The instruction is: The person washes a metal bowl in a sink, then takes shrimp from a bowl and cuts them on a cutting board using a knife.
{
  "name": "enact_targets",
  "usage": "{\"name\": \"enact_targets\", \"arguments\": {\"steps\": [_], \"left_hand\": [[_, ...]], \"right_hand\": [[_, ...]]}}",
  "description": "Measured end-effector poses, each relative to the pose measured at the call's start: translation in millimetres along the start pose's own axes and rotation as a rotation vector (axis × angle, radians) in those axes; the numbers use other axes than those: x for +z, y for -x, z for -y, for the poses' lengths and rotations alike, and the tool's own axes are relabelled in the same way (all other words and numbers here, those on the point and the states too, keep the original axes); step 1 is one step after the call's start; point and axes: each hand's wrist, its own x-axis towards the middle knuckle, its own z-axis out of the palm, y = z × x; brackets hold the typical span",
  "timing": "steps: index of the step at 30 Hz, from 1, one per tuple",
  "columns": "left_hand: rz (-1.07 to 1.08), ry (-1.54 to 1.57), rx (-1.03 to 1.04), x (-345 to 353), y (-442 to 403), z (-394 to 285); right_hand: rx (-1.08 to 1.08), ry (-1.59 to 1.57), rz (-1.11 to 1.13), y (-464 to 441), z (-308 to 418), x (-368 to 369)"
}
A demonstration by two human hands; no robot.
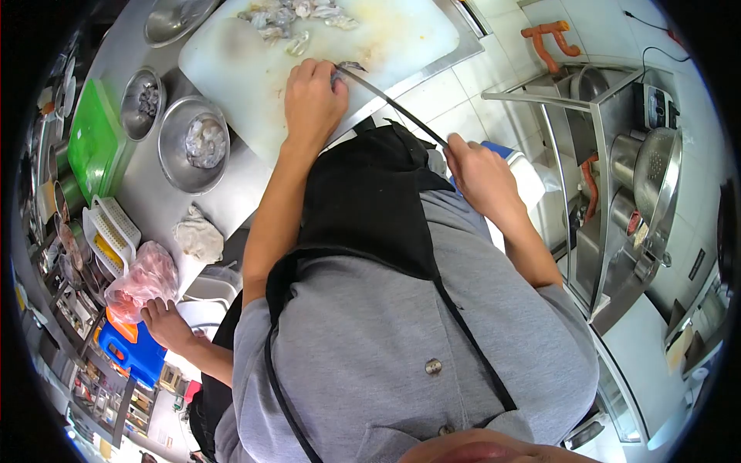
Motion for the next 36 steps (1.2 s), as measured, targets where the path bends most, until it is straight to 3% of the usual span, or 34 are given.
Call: {"name": "enact_targets", "arguments": {"steps": [10,13,15,17,21,24,26,27,29,32,35,36], "left_hand": [[-0.023,-0.121,-0.077,-11.1,0.6,18.8],[-0.085,-0.091,-0.051,-12.7,-9.8,19.8],[0.03,0.089,0.033,-3.7,-19.4,13.7],[0.196,0.06,0.092,4.6,-27.0,4.2],[0.213,-0.007,0.071,22.2,-36.5,0.9],[0.08,0.083,-0.033,-25.0,-51.2,0.6],[-0.134,0.046,-0.094,-70.8,-56.6,27.5],[-0.29,-0.009,-0.136,-96.8,-57.9,44.2],[-0.392,-0.188,-0.327,-149.2,-55.0,90.0],[-0.358,-0.314,-0.382,-195.5,-47.9,130.7],[-0.301,-0.472,-0.327,-174.3,-36.5,110.7],[-0.15,-0.288,-0.44,-161.2,-29.6,88.0]], "right_hand": [[-0.027,0.041,0.029,-7.4,-12.0,-1.9],[0.063,-0.205,0.032,-9.1,-17.4,-18.6],[0.1,-0.298,0.005,-12.7,-28.0,-22.9],[0.155,-0.436,-0.055,-14.6,-35.7,-22.0],[0.159,-0.457,-0.096,-21.1,-40.9,-17.4],[0.163,-0.473,-0.081,-25.9,-41.5,-12.4],[0.187,-0.473,-0.077,-33.1,-43.5,-12.5],[0.175,-0.467,-0.084,-34.1,-45.6,-11.2],[0.184,-0.454,-0.085,-32.0,-47.8,-10.8],[0.193,-0.485,-0.086,-40.3,-45.4,-17.2],[0.141,-0.448,-0.09,-45.9,-40.7,-24.8],[0.151,-0.445,-0.093,-48.1,-38.4,-25.7]]}}
